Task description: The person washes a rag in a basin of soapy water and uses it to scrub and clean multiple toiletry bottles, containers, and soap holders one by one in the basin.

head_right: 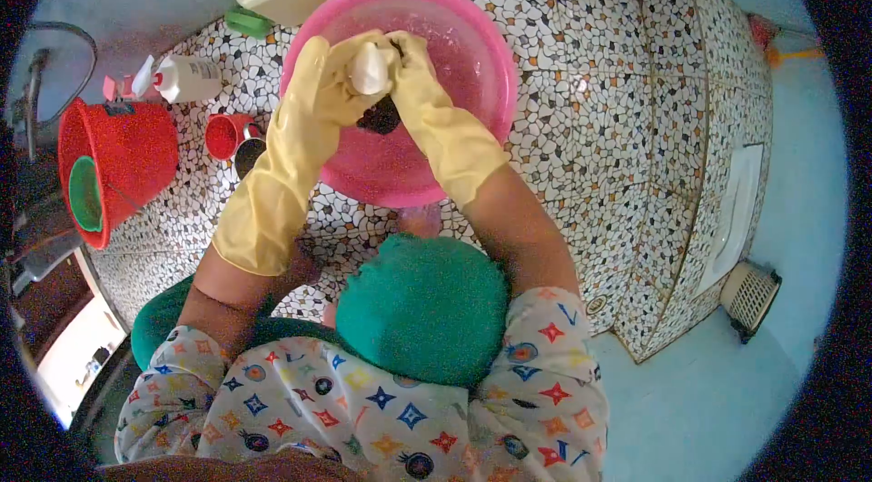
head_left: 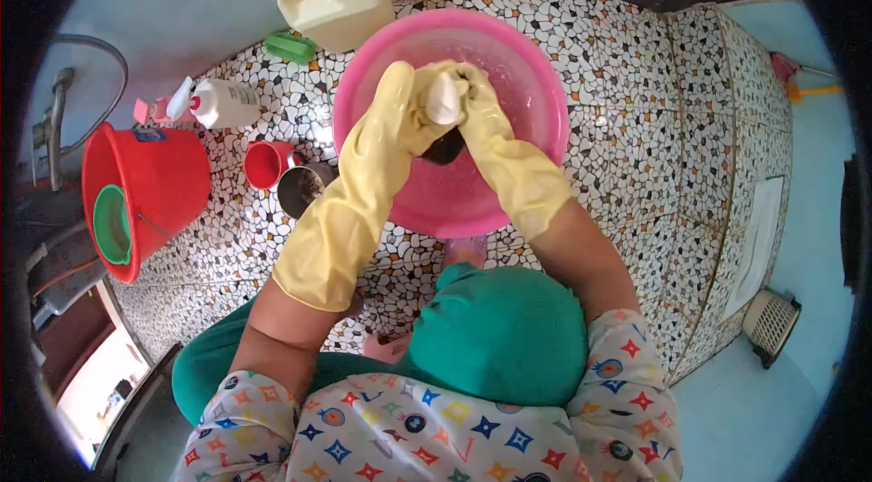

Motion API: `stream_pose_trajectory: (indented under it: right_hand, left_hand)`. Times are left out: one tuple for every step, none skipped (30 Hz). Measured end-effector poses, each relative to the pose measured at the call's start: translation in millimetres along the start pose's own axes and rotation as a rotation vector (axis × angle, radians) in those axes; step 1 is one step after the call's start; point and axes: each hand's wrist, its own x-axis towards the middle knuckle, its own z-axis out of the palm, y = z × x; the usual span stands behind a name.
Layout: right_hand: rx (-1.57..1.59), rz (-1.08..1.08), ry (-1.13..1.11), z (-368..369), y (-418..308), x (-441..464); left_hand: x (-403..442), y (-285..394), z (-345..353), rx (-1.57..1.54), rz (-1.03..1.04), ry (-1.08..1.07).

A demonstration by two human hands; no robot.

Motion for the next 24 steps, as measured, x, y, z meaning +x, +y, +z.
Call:
stream_pose_trajectory:
  right_hand:
    - [0.205, 0.073, 0.016, 6.0, 6.9, 6.0]
    - [-0.030, 0.025, -0.051, -3.4, 10.3, 5.0]
    - [-0.261, -0.038, -0.106, -10.3, 5.3, 2.5]
    - [-0.540, -0.124, -0.158, -20.0, 10.0, 1.5]
    - [-0.820, -0.211, -0.208, -29.5, 14.8, 1.4]
    - [-0.893, -0.224, -0.213, -38.2, 20.3, -0.6]
    - [-0.965, -0.232, -0.223, -46.8, 27.1, -5.4]
    - [-1.038, -0.238, -0.234, -54.5, 31.4, -10.6]
    - [-1.056, -0.108, -0.282, -59.8, 15.6, -14.1]
    - [-1.100, -0.180, -0.183, -61.3, 23.7, -20.0]
    - [-1.143, -0.254, -0.078, -63.6, 35.0, -25.9]
    - [-1.185, -0.328, 0.030, -65.8, 40.7, -31.0]
    - [-1.222, -0.098, -0.079, -60.0, 25.0, -34.0]
    - [-1.006, 0.066, -0.055, -54.4, 35.4, -32.1]
    - [-0.785, 0.222, -0.035, -49.5, 59.0, -26.7]
    - [-0.560, 0.370, -0.015, -49.2, 85.8, -19.2]
    - [-0.358, 0.394, -0.004, -47.4, 88.6, -16.2]
    - [-0.157, 0.420, 0.011, -45.4, 90.9, -13.2]
    - [-0.005, 0.408, 0.035, -30.1, 40.5, -27.5]
    - [0.148, 0.400, 0.061, -16.9, -2.6, -42.2]
    - [0.240, 0.396, 0.006, -10.8, -24.5, -52.8]
    - [0.332, 0.391, -0.048, -6.5, -41.8, -61.9]
    - [0.227, 0.201, -0.083, 6.0, -54.7, -64.6]
    - [0.116, 0.003, -0.095, 18.6, -67.4, -67.3]
  left_hand:
    - [5.4, 2.2, -12.2, 0.278, 0.023, -0.013]
    - [10.3, -1.8, -16.7, 0.197, -0.021, 0.026]
    - [15.0, -2.6, -17.7, 0.114, -0.062, 0.069]
    - [18.8, 0.9, -13.6, 0.029, -0.099, 0.115]
    - [23.8, 12.6, -15.2, 0.049, -0.231, 0.190]
    - [18.8, 6.0, -33.9, 0.096, -0.144, 0.108]
    - [13.7, -0.8, -52.6, 0.137, -0.052, 0.029]
    - [8.6, -7.3, -71.0, 0.170, 0.042, -0.045]
    - [-3.9, -3.2, -49.6, 0.329, 0.133, 0.003]
    - [-9.9, -0.8, -37.2, 0.489, 0.227, 0.044]
    - [-7.4, -1.6, -36.8, 1.009, 0.336, 0.043]
    - [-5.2, -6.8, -25.0, 1.105, 0.337, 0.044]
    - [-7.2, -11.5, -8.7, 1.092, 0.284, 0.129]
    - [-8.9, -13.0, 7.1, 1.078, 0.231, 0.218]
    - [-3.4, -8.6, 20.6, 1.027, 0.069, 0.301]
    - [5.2, -0.7, 33.0, 0.972, -0.092, 0.381]
    - [10.7, 3.9, 38.6, 0.913, -0.251, 0.459]
    - [12.6, -1.6, 32.7, 0.861, -0.151, 0.489]
    - [13.5, -15.2, 18.8, 0.808, -0.056, 0.519]
    - [13.3, -29.4, 3.6, 0.755, 0.034, 0.548]
    - [13.4, -40.4, -11.3, 0.537, 0.154, 0.478]
    - [6.6, -28.5, -5.3, 0.665, 0.160, 0.485]
    - [3.7, -32.5, -14.6, 0.452, 0.179, 0.487]
    - [2.4, -38.6, -23.3, 0.238, 0.199, 0.484]
